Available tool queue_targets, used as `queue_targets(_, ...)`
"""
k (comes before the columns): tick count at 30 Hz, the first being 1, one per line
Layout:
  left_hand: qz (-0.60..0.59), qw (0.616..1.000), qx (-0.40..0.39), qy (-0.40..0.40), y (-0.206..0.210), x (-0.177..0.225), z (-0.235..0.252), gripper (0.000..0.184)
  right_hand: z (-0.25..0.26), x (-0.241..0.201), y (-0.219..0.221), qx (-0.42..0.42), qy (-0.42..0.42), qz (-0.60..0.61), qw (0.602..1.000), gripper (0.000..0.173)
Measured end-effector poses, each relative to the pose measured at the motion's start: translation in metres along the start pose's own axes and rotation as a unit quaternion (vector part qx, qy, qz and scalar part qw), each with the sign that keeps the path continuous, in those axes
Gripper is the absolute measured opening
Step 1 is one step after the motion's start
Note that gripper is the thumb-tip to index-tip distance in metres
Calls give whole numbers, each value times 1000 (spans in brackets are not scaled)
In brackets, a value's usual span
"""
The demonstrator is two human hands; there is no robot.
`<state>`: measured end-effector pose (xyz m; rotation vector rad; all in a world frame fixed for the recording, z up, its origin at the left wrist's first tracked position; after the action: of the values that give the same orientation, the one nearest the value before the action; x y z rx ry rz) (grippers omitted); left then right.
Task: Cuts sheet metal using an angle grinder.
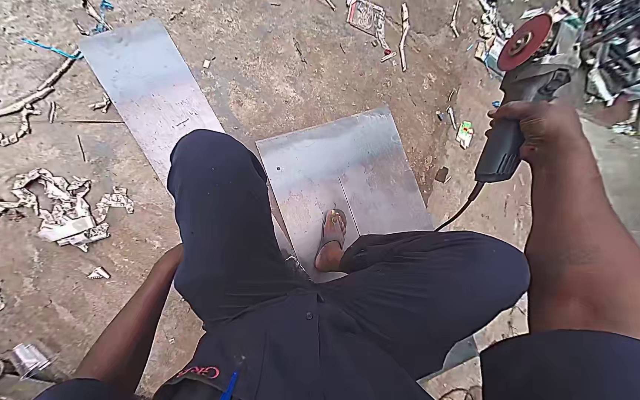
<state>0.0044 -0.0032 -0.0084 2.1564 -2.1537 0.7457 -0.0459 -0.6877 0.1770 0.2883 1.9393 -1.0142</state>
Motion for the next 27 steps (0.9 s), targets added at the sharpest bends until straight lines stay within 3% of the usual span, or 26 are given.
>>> queue_targets(1, -30, 985, 162, 51, -17, -12, 4, 21, 1, -1, 4, -17, 2, -33, 999, 61)
queue_targets(3, -63, 957, 283, 34, -77, -9, -9, 35, 1, 2, 19, -50, 15, -84, 995, 63)
queue_targets(6, 57, 878, 467, 87, -167, -5, -18, 43, 8, 19, 51, -92, 52, -131, 986, 58)
queue_targets(10, 59, 861, 480, 158, -218, 43, -68, 65, 31, 64, 98, -170, 115, -185, 961, 51)
queue_targets(12, 46, 846, 456, 271, -219, 78, -82, 64, 42, 92, 119, -201, 149, -203, 947, 49)
queue_targets(14, 90, 843, 410, 336, -210, 107, -82, 60, 50, 117, 138, -223, 176, -216, 934, 50)
queue_targets(18, 210, 868, 318, 318, -182, 152, -69, 60, 58, 176, 164, -258, 226, -237, 909, 50)
queue_targets(21, 244, 865, 232, 373, -179, 149, -37, 55, 60, 212, 182, -275, 257, -238, 895, 50)
queue_targets(23, 269, 870, 190, 367, -183, 145, -25, 51, 59, 231, 194, -283, 269, -232, 891, 48)
queue_targets(27, 257, 888, 167, 342, -191, 153, -15, 59, 56, 260, 208, -294, 282, -214, 888, 49)
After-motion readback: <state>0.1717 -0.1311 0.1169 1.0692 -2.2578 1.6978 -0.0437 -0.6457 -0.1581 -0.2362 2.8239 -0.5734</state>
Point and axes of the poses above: each hand's wrist, its own z-axis towards the middle knuckle, its own y-axis out of the palm, x = y × z, the point moved 1 cm from there along z, towards the middle knuckle, and after that the axes turned 7 degrees about -x, right-handed, at the moved point
